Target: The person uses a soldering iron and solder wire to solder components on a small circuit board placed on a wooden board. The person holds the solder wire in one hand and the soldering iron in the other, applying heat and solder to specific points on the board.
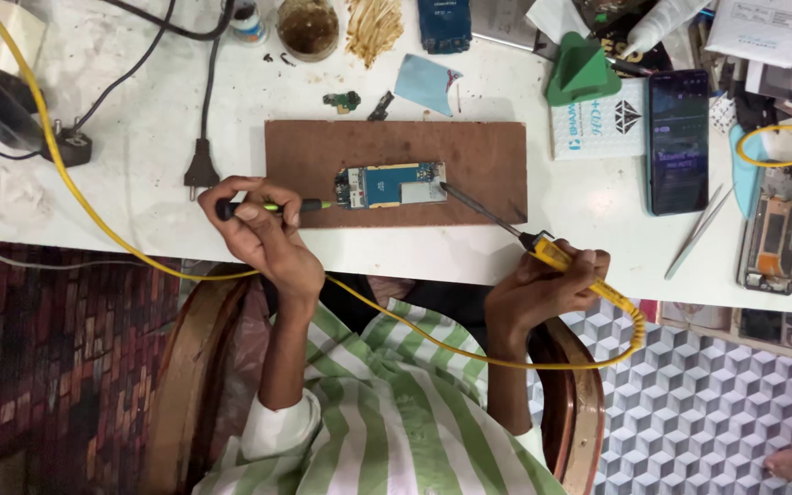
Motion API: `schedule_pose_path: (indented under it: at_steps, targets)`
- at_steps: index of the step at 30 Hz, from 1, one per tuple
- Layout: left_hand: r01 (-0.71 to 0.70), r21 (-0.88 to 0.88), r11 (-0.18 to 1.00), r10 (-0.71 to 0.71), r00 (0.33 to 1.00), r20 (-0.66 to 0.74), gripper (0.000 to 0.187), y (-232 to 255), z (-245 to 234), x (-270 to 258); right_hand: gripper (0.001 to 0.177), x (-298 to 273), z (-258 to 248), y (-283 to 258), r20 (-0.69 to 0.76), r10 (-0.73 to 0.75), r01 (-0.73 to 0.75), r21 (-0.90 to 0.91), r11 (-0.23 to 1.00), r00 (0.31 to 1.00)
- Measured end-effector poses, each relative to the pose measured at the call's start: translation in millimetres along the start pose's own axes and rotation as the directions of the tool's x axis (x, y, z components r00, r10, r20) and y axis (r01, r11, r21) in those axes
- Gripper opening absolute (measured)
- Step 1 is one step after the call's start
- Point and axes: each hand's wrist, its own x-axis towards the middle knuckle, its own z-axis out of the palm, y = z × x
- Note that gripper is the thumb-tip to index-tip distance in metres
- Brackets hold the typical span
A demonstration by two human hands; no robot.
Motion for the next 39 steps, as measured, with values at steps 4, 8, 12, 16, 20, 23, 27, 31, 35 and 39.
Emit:
schedule_pose_path:
  at_steps: [4, 8, 12, 16, 20, 23, 27, 31, 35, 39]
  targets:
    - [-0.020, 0.020, 1.000, 0.020, 1.000, -0.017, 0.039, 2.0, 3.3, 1.4, 0.035, 5.5, 7.3, -5.1, 0.017, 0.027, -0.026, -0.023, 0.999, 1.000]
    - [0.005, 0.008, 1.000, -0.005, 1.000, -0.008, 0.041, 6.5, 5.2, 0.2, 0.036, 4.9, 9.9, -8.2, 0.009, 0.009, -0.009, -0.024, 1.000, 1.000]
    - [-0.004, 0.005, 1.000, 0.004, 1.000, 0.000, 0.041, 11.5, 8.8, 1.8, 0.033, 5.8, 16.0, -8.6, -0.102, 0.025, -0.029, -0.037, 0.999, 0.994]
    - [0.028, 0.016, 0.999, -0.028, 1.000, 0.000, 0.042, 10.4, 6.1, 0.9, 0.030, 3.9, 12.8, -4.3, -0.011, -0.034, 0.033, -0.082, 0.996, 0.999]
    - [0.017, 0.022, 1.000, -0.017, 1.000, 0.013, 0.041, 10.4, 5.9, 2.0, 0.029, 5.5, 12.7, -2.4, 0.062, -0.042, 0.045, -0.054, 0.998, 0.997]
    - [0.005, 0.033, 0.999, -0.006, 1.000, 0.021, 0.041, 10.1, 6.1, 1.7, 0.029, 5.6, 12.4, -1.8, 0.090, -0.057, 0.065, -0.095, 0.993, 0.994]
    - [0.001, 0.041, 0.999, -0.003, 0.999, 0.036, 0.040, 10.4, 4.5, 0.9, 0.029, 5.0, 12.7, -1.8, 0.129, -0.065, 0.081, -0.115, 0.990, 0.989]
    - [-0.010, 0.038, 0.999, 0.009, 0.999, 0.031, 0.040, 9.3, 5.3, 1.9, 0.028, 4.8, 13.7, -2.9, 0.121, -0.063, 0.078, -0.123, 0.989, 0.991]
    - [-0.012, 0.034, 0.999, 0.011, 0.999, 0.035, 0.039, 9.7, 5.5, 0.8, 0.028, 3.9, 13.6, -4.3, 0.142, -0.058, 0.074, -0.111, 0.991, 0.988]
    - [-0.012, 0.034, 0.999, 0.011, 0.999, 0.034, 0.040, 9.8, 5.8, 1.6, 0.027, 3.6, 13.8, -3.6, 0.158, -0.070, 0.088, -0.112, 0.990, 0.985]
